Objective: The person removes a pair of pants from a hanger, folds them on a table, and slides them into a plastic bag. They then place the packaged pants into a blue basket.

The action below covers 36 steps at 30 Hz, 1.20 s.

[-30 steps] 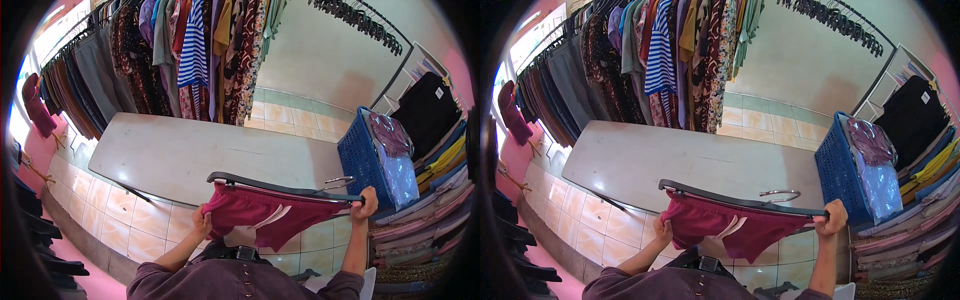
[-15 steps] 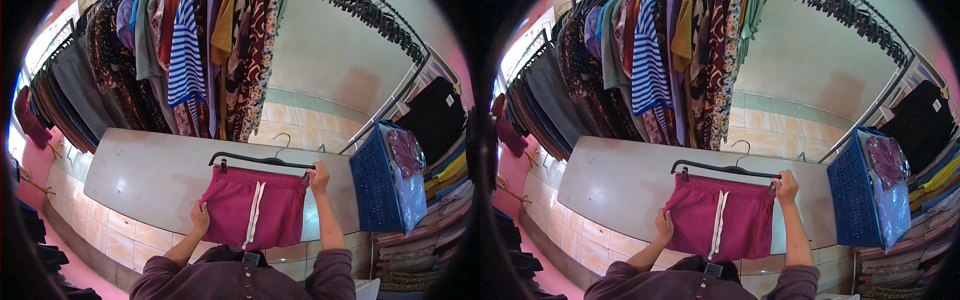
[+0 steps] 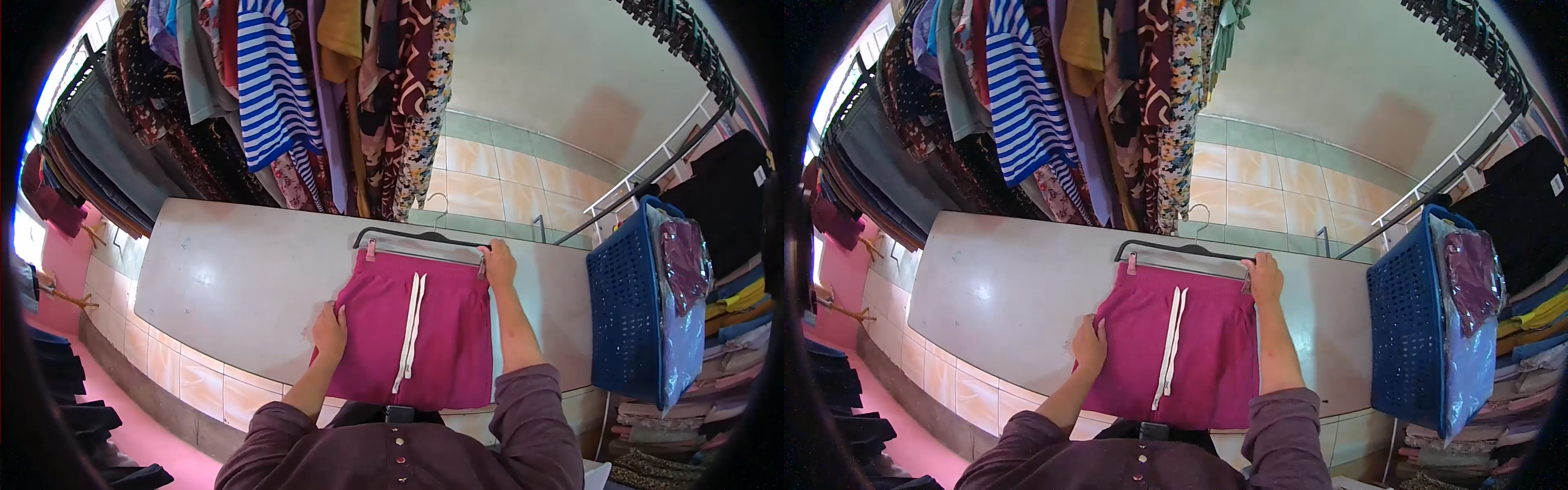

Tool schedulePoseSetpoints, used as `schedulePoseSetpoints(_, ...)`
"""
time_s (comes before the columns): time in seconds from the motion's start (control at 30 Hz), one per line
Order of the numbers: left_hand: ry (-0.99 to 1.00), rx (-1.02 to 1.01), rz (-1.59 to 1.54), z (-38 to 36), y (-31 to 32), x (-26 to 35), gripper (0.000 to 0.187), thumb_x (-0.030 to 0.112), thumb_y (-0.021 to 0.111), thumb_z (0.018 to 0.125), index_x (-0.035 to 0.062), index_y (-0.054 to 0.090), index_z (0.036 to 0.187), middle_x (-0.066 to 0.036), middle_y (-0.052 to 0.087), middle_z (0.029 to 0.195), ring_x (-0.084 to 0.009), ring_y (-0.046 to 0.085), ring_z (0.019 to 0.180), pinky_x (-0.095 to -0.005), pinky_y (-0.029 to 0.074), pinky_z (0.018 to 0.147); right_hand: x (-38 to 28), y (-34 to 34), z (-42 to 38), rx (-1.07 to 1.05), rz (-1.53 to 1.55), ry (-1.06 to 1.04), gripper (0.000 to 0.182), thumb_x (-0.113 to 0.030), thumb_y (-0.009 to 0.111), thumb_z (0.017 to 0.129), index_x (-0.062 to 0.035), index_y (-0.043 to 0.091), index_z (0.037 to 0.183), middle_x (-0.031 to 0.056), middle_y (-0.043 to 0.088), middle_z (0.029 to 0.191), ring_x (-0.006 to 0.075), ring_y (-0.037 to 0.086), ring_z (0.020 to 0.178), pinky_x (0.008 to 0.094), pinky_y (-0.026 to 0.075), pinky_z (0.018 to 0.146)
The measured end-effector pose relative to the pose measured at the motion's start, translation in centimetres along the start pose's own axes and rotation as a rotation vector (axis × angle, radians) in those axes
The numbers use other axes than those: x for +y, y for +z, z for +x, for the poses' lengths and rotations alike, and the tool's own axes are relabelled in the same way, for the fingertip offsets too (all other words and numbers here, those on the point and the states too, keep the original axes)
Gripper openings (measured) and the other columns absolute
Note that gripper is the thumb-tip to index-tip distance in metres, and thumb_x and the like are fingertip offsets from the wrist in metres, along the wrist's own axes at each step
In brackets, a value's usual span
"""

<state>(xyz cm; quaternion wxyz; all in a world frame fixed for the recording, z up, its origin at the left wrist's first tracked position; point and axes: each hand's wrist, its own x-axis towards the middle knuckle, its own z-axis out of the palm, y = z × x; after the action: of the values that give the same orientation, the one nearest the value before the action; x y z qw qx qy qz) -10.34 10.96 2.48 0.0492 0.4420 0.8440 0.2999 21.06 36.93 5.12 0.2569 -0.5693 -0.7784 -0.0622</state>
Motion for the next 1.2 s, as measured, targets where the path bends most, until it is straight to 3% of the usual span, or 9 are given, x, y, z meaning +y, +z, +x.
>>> schedulePoseSetpoints(0.07,0.001,0.009,0.038,0.4,0.2,0.6,0.027,0.029,0.050,0.092,0.0084,0.049,0.109,-0.017,0.063,0.086,-0.0378,0.060,0.077,-0.0459,0.047,0.066,-0.7,1.5,-0.4,-0.015,-0.071,0.058,0.037,-0.040,0.065,0.076,-0.0066,0.053,0.087,0.0081,0.057,0.080,0.0280,0.059,0.077,0.0406,0.048,0.059)
schedulePoseSetpoints(0.1,-0.036,-0.024,0.032,0.5,0.1,0.7,0.028,0.029,0.050,0.092,0.0088,0.048,0.111,-0.018,0.063,0.089,-0.0379,0.060,0.080,-0.0457,0.047,0.067,-0.7,2.0,-0.6,-0.211,-0.029,0.202,0.040,-0.038,0.065,0.078,-0.0042,0.052,0.096,0.0105,0.057,0.090,0.0294,0.057,0.088,0.0425,0.048,0.073)
schedulePoseSetpoints(0.2,-0.103,-0.096,0.048,0.3,0.0,1.0,0.029,0.028,0.049,0.092,0.0093,0.045,0.114,-0.019,0.063,0.091,-0.0382,0.060,0.081,-0.0453,0.047,0.069,-2.4,1.7,-2.5,0.105,0.012,0.190,0.048,-0.034,0.064,0.081,0.0003,0.047,0.110,0.0179,0.052,0.108,0.0343,0.048,0.105,0.0461,0.039,0.092)
schedulePoseSetpoints(0.23,-0.111,-0.110,0.056,0.4,0.0,0.9,0.029,0.028,0.049,0.092,0.0095,0.044,0.115,-0.019,0.063,0.091,-0.0383,0.060,0.081,-0.0453,0.047,0.069,-3.2,0.7,-3.7,-0.010,0.113,0.246,0.060,-0.030,0.060,0.085,0.0060,0.035,0.126,0.0260,0.039,0.128,0.0412,0.034,0.120,0.0498,0.024,0.104)
schedulePoseSetpoints(0.33,-0.083,-0.073,0.062,0.4,0.5,0.5,0.030,0.028,0.049,0.093,0.0095,0.044,0.115,-0.019,0.063,0.091,-0.0383,0.060,0.081,-0.0453,0.046,0.069,-6.9,-3.3,-10.1,-0.089,0.182,0.201,0.071,-0.031,0.054,0.088,0.0087,0.021,0.137,0.0296,0.022,0.142,0.0462,0.018,0.133,0.0518,0.016,0.109)
schedulePoseSetpoints(0.4,-0.079,-0.084,0.059,0.4,0.5,0.4,0.030,0.028,0.048,0.093,0.0095,0.043,0.116,-0.019,0.063,0.091,-0.0383,0.060,0.081,-0.0458,0.046,0.069,-8.9,-6.3,-15.1,-0.246,0.185,0.131,0.077,-0.035,0.053,0.088,0.0075,0.016,0.140,0.0284,0.017,0.146,0.0446,0.014,0.135,0.0505,0.013,0.111)
schedulePoseSetpoints(0.53,-0.122,-0.127,0.040,0.5,0.0,0.8,0.031,0.029,0.048,0.092,0.0075,0.046,0.115,-0.019,0.063,0.094,-0.0371,0.060,0.083,-0.0454,0.047,0.071,-7.0,-7.4,-20.2,-0.487,0.019,0.149,0.073,-0.039,0.051,0.088,-0.0007,0.022,0.142,0.0203,0.021,0.148,0.0354,0.017,0.138,0.0488,0.013,0.111)
schedulePoseSetpoints(0.57,-0.116,-0.128,0.028,0.5,-0.1,0.7,0.031,0.029,0.048,0.093,0.0081,0.045,0.116,-0.019,0.063,0.094,-0.0377,0.060,0.083,-0.0459,0.046,0.071,-6.6,-7.2,-20.3,-0.434,0.040,0.162,0.071,-0.040,0.050,0.088,-0.0033,0.024,0.142,0.0182,0.022,0.148,0.0320,0.019,0.138,0.0476,0.013,0.111)
schedulePoseSetpoints(1.2,0.109,-0.109,-0.063,-4.8,-3.8,-3.9,0.030,0.018,0.052,0.089,0.0031,0.047,0.114,-0.020,0.057,0.101,-0.0372,0.054,0.094,-0.0445,0.044,0.079,-7.8,-9.6,-25.5,-0.430,-0.013,0.048,0.073,-0.043,0.049,0.087,-0.0022,0.023,0.142,0.0183,0.021,0.148,0.0323,0.020,0.138,0.0469,0.014,0.111)
